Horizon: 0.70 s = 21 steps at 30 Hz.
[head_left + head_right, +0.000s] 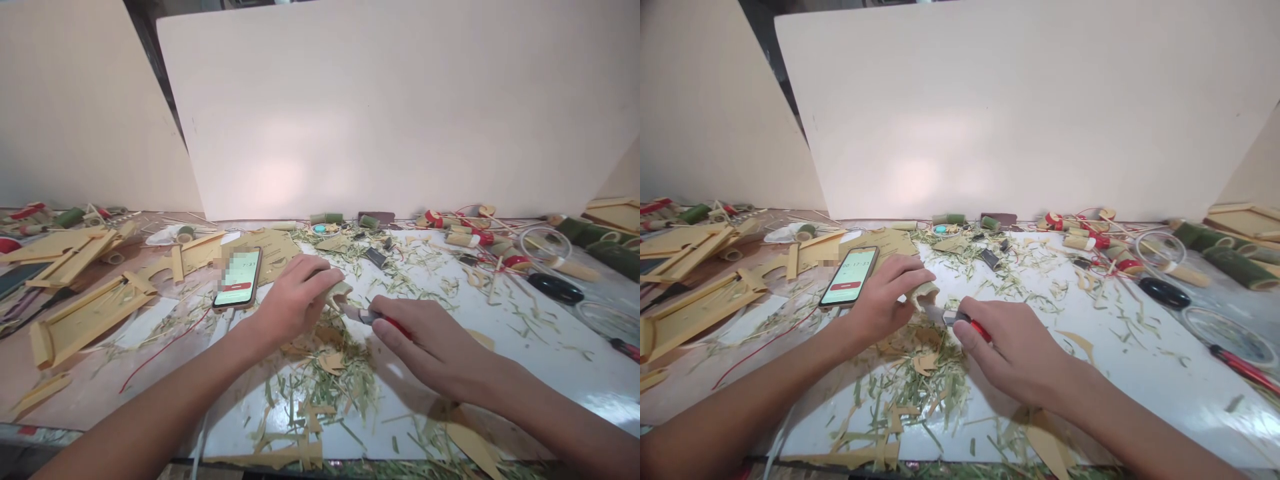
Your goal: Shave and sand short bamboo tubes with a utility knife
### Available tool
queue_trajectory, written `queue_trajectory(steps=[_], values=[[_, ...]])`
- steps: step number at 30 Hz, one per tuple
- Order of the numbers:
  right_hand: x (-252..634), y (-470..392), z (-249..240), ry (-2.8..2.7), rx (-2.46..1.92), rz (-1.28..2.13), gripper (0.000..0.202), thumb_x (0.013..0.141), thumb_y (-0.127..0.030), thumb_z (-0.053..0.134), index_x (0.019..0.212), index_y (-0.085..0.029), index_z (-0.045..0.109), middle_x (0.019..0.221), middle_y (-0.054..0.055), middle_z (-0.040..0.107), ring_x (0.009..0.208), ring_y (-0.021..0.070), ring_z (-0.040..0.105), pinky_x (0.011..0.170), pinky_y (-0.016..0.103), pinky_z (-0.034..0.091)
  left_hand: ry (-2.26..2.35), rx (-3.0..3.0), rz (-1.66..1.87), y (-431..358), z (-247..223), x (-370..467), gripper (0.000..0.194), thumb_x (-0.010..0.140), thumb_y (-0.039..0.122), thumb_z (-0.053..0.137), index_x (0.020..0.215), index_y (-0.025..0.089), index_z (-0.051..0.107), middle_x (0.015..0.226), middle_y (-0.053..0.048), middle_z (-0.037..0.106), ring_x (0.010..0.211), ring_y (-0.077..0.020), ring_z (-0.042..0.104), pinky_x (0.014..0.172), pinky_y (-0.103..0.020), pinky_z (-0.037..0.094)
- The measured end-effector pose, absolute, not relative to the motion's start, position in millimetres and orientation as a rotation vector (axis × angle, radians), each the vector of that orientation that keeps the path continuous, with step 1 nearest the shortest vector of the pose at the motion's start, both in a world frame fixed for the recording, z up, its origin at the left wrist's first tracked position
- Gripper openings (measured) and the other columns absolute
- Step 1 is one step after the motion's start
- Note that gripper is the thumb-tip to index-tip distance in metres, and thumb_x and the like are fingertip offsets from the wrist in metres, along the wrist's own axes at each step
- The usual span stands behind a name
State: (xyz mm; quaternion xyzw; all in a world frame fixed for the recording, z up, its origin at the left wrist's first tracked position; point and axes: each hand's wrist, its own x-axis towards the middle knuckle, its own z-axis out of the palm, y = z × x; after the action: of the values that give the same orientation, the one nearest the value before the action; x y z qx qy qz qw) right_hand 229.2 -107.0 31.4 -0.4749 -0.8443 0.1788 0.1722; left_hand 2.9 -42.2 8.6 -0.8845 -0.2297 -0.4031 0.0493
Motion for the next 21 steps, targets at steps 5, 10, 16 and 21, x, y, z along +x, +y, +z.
queue_trajectory(steps=[5,10,16,21], values=[[228,-106,28,-2.470,-1.355,0.467,0.036,0.099,-0.045,0.031,0.072,-0.021,0.038,0.061,-0.003,0.047,0.053,0.0124,0.038,0.054,0.028,0.023,-0.669,-2.744,-1.189,-43,6,5,0.033,0.079,0.001,0.048,0.104,0.022,0.053,0.101,-0.006,0.063,0.097,-0.0201,0.055,0.087,-0.037,0.047],[228,-106,29,-2.522,-1.351,0.475,0.035,0.098,-0.045,0.034,0.072,-0.021,0.037,0.059,-0.003,0.046,0.051,0.0117,0.036,0.053,0.028,0.020,-0.688,-2.821,-1.060,-44,5,6,0.023,0.081,0.007,0.054,0.100,0.021,0.053,0.097,-0.007,0.063,0.096,-0.0216,0.054,0.085,-0.037,0.046],[228,-102,23,-2.540,-1.376,0.437,0.037,0.097,-0.046,0.035,0.070,-0.021,0.040,0.057,-0.003,0.047,0.050,0.0119,0.038,0.053,0.027,0.019,-0.748,-2.875,-0.990,-45,5,8,0.023,0.079,0.005,0.055,0.095,0.021,0.050,0.094,-0.005,0.061,0.094,-0.0207,0.051,0.082,-0.034,0.044],[227,-98,18,-2.525,-1.424,0.348,0.037,0.097,-0.046,0.035,0.071,-0.021,0.043,0.058,-0.002,0.050,0.051,0.0122,0.041,0.053,0.027,0.019,-0.857,-2.899,-1.004,-46,4,11,0.025,0.073,0.003,0.054,0.090,0.020,0.049,0.092,-0.005,0.060,0.091,-0.0215,0.049,0.079,-0.034,0.043]])
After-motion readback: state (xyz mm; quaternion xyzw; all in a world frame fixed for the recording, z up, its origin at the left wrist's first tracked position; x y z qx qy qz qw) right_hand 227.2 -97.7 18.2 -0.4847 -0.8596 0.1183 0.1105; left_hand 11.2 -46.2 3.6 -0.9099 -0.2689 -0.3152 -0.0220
